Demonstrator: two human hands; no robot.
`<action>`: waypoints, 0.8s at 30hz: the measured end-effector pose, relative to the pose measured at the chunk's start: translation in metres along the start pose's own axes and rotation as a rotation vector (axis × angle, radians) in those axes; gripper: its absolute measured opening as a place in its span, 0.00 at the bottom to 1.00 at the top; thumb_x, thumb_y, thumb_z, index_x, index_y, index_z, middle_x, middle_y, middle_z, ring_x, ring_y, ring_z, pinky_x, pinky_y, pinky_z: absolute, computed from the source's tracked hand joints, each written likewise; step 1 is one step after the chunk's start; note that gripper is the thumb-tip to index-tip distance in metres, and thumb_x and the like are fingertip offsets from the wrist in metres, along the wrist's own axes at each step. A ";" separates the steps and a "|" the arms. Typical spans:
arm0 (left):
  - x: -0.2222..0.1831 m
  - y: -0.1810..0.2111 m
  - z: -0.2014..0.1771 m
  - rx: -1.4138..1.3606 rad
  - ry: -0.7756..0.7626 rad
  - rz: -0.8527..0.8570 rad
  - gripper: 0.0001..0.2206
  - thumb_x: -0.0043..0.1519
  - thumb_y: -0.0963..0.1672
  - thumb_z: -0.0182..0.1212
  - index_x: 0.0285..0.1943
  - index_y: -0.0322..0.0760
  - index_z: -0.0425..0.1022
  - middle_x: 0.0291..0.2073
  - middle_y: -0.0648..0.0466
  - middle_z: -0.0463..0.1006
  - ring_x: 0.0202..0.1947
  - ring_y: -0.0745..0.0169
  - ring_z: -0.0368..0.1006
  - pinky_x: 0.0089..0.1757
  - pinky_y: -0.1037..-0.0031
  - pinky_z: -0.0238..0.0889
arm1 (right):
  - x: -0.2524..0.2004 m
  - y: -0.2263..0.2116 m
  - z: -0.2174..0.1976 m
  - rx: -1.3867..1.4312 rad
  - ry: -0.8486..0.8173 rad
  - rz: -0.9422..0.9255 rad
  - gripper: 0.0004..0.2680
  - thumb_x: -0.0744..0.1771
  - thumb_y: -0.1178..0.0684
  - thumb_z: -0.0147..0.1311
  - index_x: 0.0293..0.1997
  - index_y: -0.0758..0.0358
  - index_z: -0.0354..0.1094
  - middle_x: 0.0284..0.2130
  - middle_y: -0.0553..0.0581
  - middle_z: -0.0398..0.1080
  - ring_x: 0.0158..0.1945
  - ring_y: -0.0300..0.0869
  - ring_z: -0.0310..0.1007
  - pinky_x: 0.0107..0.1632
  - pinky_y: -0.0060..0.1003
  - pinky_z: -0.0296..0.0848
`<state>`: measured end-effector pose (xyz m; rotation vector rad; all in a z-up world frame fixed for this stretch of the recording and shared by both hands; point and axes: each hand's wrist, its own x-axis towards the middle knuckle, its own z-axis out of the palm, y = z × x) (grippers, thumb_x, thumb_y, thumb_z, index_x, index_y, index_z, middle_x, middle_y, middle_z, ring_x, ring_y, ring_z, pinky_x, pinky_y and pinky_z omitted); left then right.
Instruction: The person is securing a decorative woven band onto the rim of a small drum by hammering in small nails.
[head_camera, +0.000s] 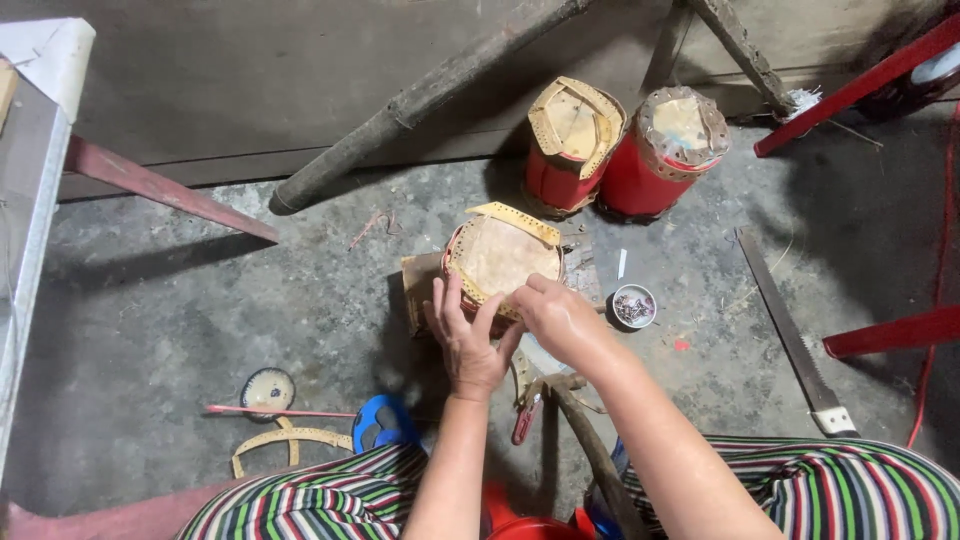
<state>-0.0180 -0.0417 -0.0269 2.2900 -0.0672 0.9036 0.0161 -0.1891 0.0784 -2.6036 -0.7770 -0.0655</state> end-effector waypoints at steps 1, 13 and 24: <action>-0.001 0.001 0.000 -0.001 0.001 0.001 0.22 0.57 0.61 0.63 0.51 0.53 0.77 0.73 0.42 0.55 0.73 0.27 0.48 0.61 0.29 0.43 | -0.001 0.001 0.002 -0.001 0.001 0.000 0.02 0.67 0.56 0.55 0.35 0.58 0.70 0.27 0.52 0.64 0.28 0.47 0.75 0.33 0.38 0.76; 0.003 0.006 -0.004 -0.024 0.000 -0.050 0.21 0.50 0.56 0.70 0.49 0.54 0.78 0.73 0.44 0.56 0.73 0.29 0.50 0.60 0.33 0.47 | -0.002 0.013 0.004 0.223 -0.030 0.105 0.03 0.65 0.57 0.58 0.38 0.54 0.71 0.29 0.50 0.71 0.37 0.46 0.78 0.39 0.39 0.77; 0.004 0.005 -0.003 -0.037 0.006 -0.066 0.17 0.50 0.53 0.65 0.48 0.54 0.79 0.74 0.46 0.57 0.74 0.30 0.50 0.61 0.33 0.45 | 0.005 0.013 0.003 0.247 -0.008 0.117 0.01 0.66 0.58 0.59 0.37 0.55 0.74 0.30 0.51 0.74 0.38 0.45 0.79 0.42 0.37 0.77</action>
